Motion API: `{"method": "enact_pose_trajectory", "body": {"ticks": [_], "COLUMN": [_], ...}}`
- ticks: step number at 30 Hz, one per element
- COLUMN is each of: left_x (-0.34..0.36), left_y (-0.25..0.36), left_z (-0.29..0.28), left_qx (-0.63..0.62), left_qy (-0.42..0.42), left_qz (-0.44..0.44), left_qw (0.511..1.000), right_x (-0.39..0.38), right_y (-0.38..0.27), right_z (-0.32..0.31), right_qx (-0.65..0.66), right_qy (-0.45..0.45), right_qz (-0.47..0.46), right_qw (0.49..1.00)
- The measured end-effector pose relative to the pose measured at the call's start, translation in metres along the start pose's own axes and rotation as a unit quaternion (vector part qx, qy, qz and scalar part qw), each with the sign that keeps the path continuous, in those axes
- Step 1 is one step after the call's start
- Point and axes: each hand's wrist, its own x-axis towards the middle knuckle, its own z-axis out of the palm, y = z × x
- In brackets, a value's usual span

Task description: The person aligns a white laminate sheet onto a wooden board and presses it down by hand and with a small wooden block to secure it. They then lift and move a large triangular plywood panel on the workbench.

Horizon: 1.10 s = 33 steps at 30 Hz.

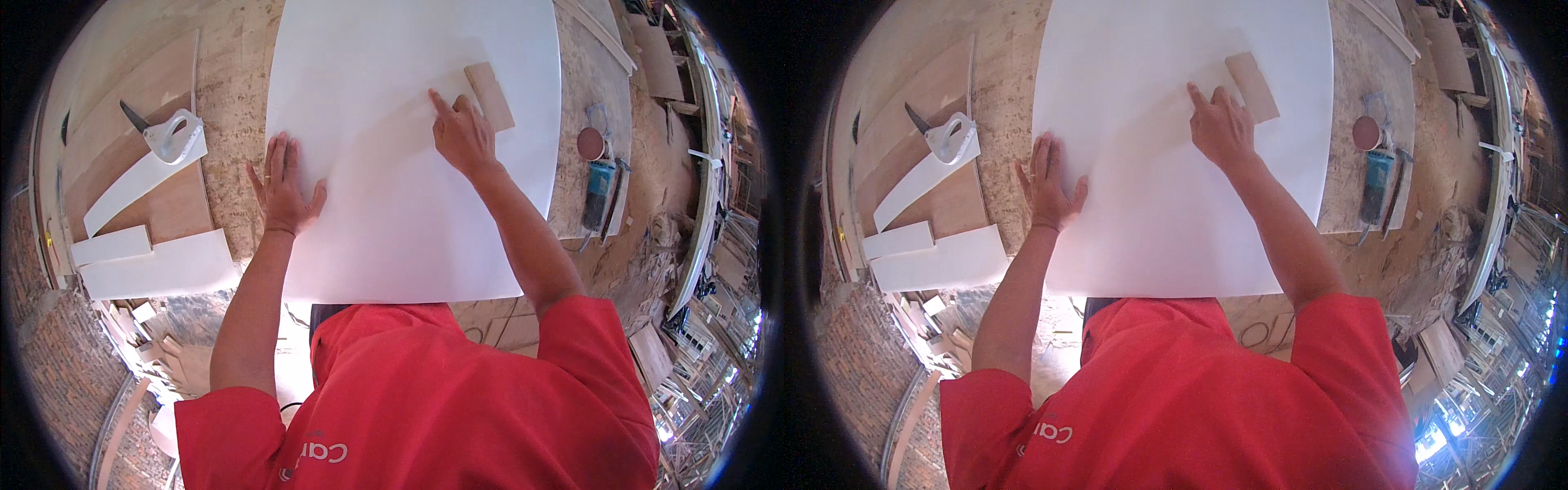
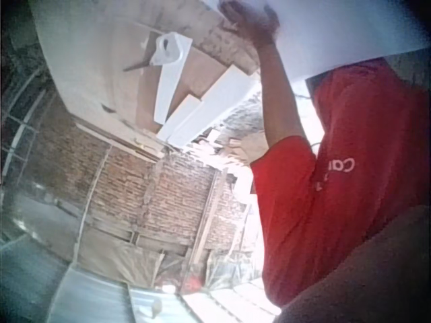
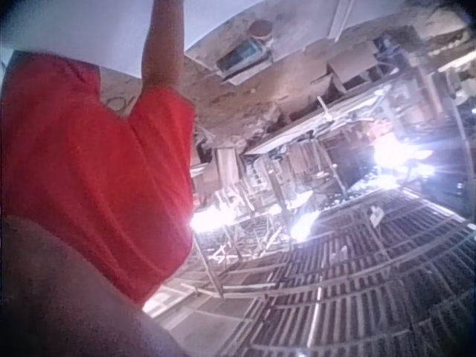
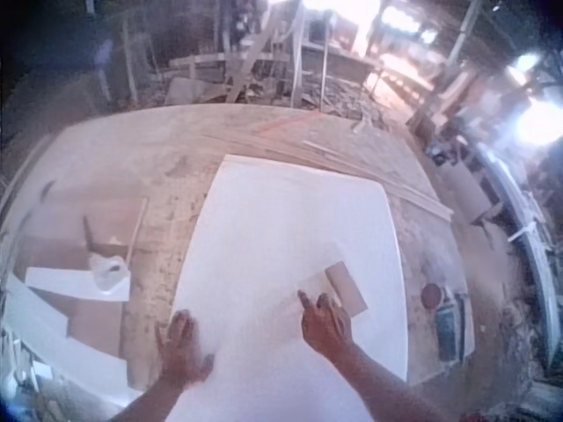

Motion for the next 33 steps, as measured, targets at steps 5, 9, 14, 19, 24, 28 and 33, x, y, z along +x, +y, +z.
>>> {"method": "enact_pose_trajectory", "body": {"ticks": [5,9,14,19,24,28,33], "left_x": [0.000,0.000,-0.001,-0.003,-0.004,-0.002,-0.059], "left_y": [-0.002,0.000,-0.001,-0.003,-0.002,0.002,-0.002], "left_z": [0.002,0.000,0.001,0.005,0.001,-0.007,-0.029], "left_qx": [-0.003,-0.007,-0.010,-0.004,-0.009,0.019,-0.012], "left_qy": [0.012,-0.002,0.005,0.000,-0.003,0.022,0.086], "left_qz": [0.008,0.000,-0.005,-0.001,-0.008,0.010,-0.009], "left_qw": [1.000,1.000,1.000,1.000,1.000,1.000,0.996], "right_x": [0.010,0.007,-0.004,0.026,0.052,0.060,0.047], "right_y": [-0.006,-0.008,0.002,0.037,0.050,0.072,0.025], "right_z": [-0.007,-0.011,-0.013,-0.022,-0.024,-0.009,-0.005], "right_qx": [0.012,0.034,0.071,-0.037,-0.051,0.078,-0.026], "right_qy": [-0.028,-0.044,-0.055,0.131,0.031,0.058,0.170], "right_qz": [0.016,0.043,0.034,0.189,0.233,0.134,0.054], "right_qw": [0.999,0.998,0.995,0.972,0.971,0.986,0.984]}}
